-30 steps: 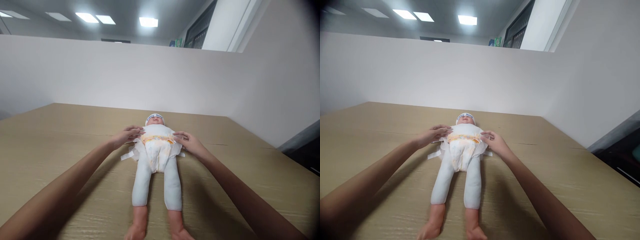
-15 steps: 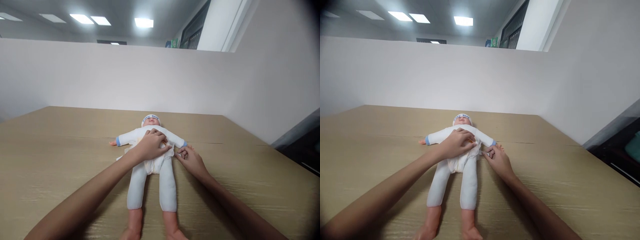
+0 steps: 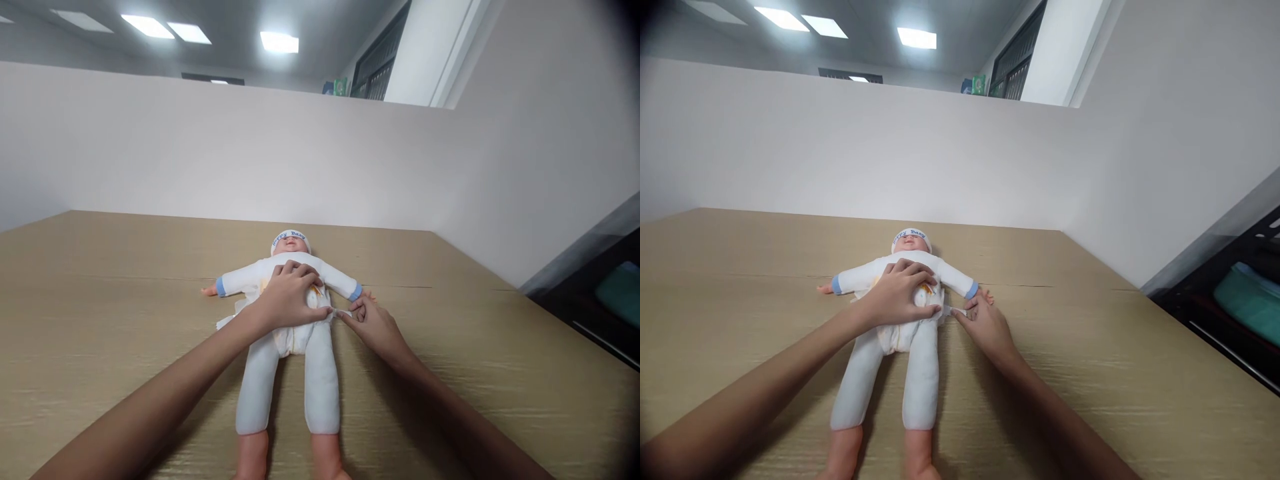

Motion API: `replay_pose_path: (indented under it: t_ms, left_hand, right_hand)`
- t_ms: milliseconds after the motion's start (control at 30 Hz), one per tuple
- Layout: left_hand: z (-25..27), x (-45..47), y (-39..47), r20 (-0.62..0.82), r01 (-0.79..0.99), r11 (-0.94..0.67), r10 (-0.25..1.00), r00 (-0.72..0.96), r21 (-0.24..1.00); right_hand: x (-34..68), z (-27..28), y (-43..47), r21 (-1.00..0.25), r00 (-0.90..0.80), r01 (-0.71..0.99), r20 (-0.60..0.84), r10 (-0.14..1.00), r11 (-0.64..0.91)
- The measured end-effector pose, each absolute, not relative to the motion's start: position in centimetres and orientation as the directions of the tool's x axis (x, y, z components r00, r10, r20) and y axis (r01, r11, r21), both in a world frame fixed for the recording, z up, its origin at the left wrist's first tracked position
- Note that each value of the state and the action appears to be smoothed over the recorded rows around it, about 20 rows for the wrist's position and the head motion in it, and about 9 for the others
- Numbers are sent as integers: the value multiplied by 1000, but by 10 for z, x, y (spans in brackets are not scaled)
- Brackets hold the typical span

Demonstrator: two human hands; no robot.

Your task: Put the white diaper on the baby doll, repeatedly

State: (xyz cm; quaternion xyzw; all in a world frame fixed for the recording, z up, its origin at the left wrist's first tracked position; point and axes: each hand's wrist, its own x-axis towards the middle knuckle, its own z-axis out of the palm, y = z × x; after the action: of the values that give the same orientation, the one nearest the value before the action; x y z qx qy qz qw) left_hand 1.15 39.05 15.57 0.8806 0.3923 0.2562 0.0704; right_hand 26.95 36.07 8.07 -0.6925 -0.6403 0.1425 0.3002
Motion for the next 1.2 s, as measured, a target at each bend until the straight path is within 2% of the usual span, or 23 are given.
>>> replay_pose_path:
  t_ms: [200, 400, 600, 933, 1200]
  left_hand:
    - [154, 12, 390, 404, 661, -681, 726, 557, 313]
    - [153, 13, 390, 408, 675, -680, 724, 557, 285]
    - [151, 13, 390, 420, 662, -684, 721, 551, 306]
    - [152, 14, 392, 418, 639, -682, 728, 544, 356]
    - [152, 14, 391, 408, 625, -677, 735, 542, 388]
  right_hand:
    - [269, 81, 360, -667, 104, 745, 142, 984, 17]
    - [273, 93, 364, -812, 2, 570, 157, 988, 128]
    - [262, 121, 368, -878, -49, 447, 168, 985, 172]
    - [198, 127, 404, -886, -144, 394, 201, 969, 243]
    - [197, 112, 372, -823, -54, 418, 400, 915, 385]
